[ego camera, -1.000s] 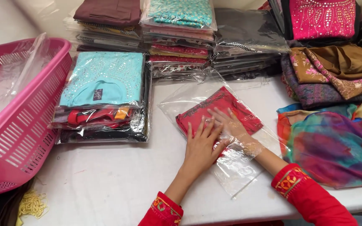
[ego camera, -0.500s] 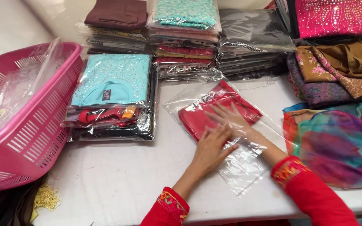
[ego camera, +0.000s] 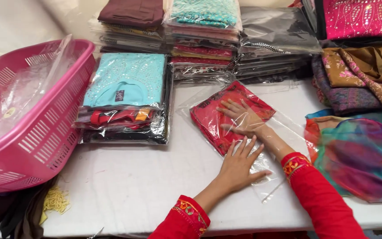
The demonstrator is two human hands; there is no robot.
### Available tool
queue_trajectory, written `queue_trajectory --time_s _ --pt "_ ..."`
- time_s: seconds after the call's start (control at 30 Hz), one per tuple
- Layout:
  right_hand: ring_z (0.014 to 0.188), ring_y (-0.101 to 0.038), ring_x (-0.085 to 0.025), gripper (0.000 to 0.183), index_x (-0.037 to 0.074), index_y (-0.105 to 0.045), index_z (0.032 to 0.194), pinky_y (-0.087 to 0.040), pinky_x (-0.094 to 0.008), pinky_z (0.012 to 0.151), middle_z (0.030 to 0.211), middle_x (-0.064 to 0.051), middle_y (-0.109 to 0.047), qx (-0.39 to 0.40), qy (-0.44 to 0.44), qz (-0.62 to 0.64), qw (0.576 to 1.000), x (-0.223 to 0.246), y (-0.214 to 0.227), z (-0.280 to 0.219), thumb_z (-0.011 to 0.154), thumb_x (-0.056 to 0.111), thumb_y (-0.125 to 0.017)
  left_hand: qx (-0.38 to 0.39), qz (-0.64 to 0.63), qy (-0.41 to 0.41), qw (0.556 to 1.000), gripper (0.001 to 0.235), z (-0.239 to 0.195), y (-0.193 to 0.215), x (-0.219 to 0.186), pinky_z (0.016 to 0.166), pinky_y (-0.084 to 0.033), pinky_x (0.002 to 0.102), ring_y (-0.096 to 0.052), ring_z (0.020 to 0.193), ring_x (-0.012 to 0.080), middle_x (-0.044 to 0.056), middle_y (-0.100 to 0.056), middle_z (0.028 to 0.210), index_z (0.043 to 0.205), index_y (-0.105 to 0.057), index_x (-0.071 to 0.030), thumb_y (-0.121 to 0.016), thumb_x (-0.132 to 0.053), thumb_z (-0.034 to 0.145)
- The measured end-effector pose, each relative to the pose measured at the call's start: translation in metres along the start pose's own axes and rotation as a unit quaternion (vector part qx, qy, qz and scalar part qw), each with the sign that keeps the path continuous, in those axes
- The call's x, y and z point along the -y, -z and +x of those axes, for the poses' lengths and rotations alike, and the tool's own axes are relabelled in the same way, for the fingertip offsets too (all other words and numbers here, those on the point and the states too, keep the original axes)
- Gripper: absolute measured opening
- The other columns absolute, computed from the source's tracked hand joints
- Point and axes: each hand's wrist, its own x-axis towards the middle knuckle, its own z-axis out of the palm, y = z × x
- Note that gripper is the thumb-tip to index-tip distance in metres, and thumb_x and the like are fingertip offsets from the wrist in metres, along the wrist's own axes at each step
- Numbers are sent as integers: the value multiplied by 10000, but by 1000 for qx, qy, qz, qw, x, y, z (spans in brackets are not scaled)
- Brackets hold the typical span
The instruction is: The person places folded garments, including a multicolored shirt, a light blue top, and a red shirt, into clear plastic bags on a white table. They smooth the items inside the bags and stack the packaged clothes next to a pink basket.
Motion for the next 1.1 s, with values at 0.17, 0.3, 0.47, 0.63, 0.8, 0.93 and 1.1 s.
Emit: queue_trajectory --time_s 0.17,0.3,0.47,0.63,0.8,0.93,1.1 --pt "1533 -184 -273 852 273 -291 1590 -89 -587 1220 1662 -61 -239 24 -40 -19 999 -3 -7 -9 897 737 -467 48 9 -21 999 829 0 28 -16 1177 -284 596 -370 1464 432 238 -342 1610 1530 -476 -98 -707 -409 798" --pt "1530 -226 -314 842 249 -334 1581 -169 -574 1232 1670 -83 -249 -16 -19 90 996 12 9 -44 903 727 -483 40 -80 -42 995 671 -9 12 -23 938 -578 497 -571 1366 402 218 -491 1609 1526 -525 -83 -607 -226 875" --pt "1524 -186 -491 755 277 -419 1565 -152 -598 1223 1681 -226 -217 -144 -147 20 978 32 20 -50 933 683 -483 25 -77 -84 993 590 -11 17 -33 706 -617 445 -731 1083 351 233 -617 1448 1421 -590 -45 -621 -207 854" --pt "1502 -168 -493 882 235 -360 1574 -126 -599 1207 1631 -269 -182 -61 -181 9 982 16 13 -30 884 772 -475 5 -102 -73 992 592 -7 30 -33 684 -610 437 -740 1051 340 227 -627 1436 1413 -602 -49 -620 -211 843" --pt "1580 -211 -432 806 209 -279 1621 -130 -606 1271 1705 -186 -199 -114 -74 105 985 18 -24 -26 991 707 -344 -58 -135 -80 986 466 -3 42 -30 735 -611 374 -756 992 263 117 -698 1371 1339 -645 -91 -681 -311 930" --pt "1572 -89 -513 737 295 -195 1643 -89 -749 1193 1742 -71 -133 -48 18 157 986 50 -11 0 1022 665 -340 -146 -90 21 985 310 5 56 -11 776 -610 347 -764 938 212 39 -742 1190 1284 -680 -153 -715 -286 1006" --pt "1513 0 -579 761 468 -220 1608 -29 -912 965 1734 -20 -9 75 49 -115 989 49 -36 22 915 713 -417 -246 -30 145 958 425 15 72 24 1059 -513 442 -617 1297 346 128 -667 1358 1359 -650 -84 -674 -231 961"
